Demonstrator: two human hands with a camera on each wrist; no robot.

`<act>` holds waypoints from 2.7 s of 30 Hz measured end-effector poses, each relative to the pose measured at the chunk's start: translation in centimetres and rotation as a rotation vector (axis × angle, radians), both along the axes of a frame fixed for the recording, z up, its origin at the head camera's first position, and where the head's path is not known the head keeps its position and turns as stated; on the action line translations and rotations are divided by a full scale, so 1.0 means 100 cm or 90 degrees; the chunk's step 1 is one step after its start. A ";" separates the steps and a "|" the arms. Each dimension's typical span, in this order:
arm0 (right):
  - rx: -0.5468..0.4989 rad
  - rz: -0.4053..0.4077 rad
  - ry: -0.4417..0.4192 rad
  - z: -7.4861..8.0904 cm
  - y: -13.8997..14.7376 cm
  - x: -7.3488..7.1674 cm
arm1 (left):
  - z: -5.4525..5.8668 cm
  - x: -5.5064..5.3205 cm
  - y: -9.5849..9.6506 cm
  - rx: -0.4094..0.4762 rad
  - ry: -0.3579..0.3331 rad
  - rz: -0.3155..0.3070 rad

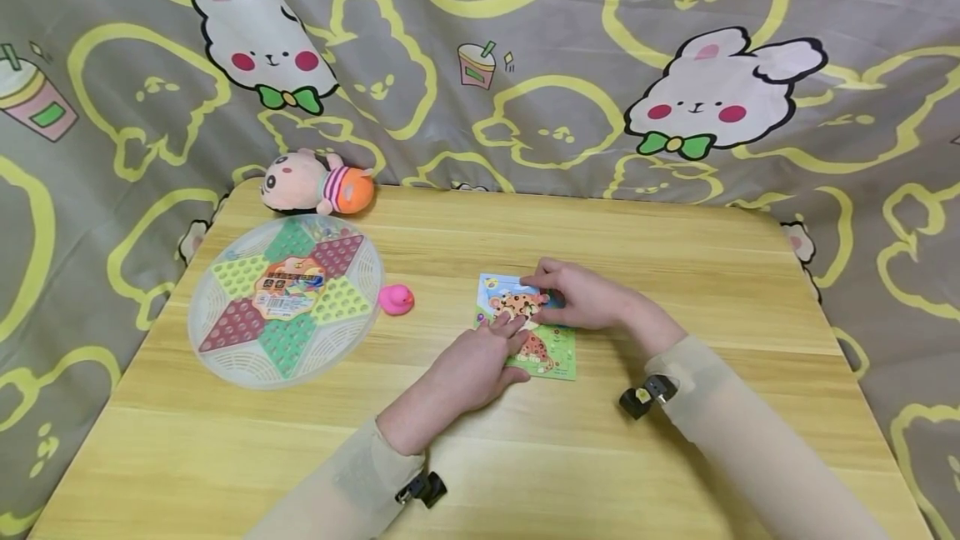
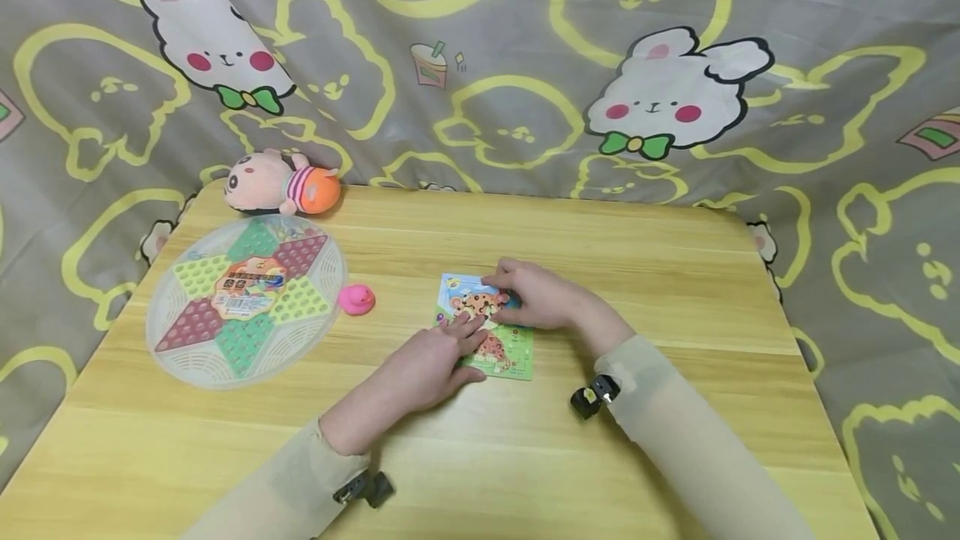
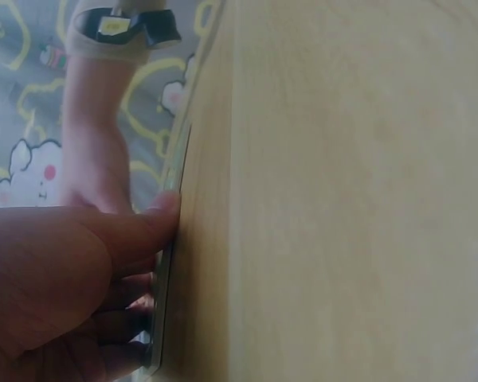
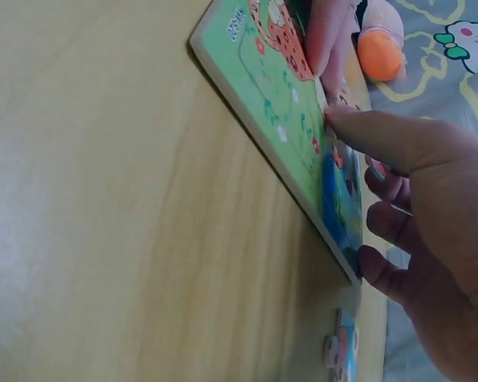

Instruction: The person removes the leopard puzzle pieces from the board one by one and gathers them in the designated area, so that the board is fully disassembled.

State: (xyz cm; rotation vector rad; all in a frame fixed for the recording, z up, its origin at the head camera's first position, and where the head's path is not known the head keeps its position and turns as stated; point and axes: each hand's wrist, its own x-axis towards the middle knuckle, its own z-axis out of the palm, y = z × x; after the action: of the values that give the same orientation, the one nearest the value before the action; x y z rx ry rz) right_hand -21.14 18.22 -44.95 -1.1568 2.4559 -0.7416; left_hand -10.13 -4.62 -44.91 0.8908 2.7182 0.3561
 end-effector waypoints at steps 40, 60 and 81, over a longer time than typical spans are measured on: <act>0.023 -0.135 0.128 0.049 0.077 0.037 | 0.003 0.003 0.000 0.031 -0.021 0.011; 0.021 -0.182 0.125 0.037 0.142 0.049 | 0.002 0.003 0.000 0.030 -0.016 0.008; 0.053 -0.238 0.082 0.004 0.166 0.045 | 0.003 0.003 0.000 0.027 -0.012 0.004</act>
State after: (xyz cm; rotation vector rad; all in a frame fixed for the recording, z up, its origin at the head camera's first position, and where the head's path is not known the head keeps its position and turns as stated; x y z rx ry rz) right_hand -16.68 34.86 -44.58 -0.7439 2.8231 -0.6703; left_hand -9.87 -4.63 -44.60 0.8854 2.7063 0.4227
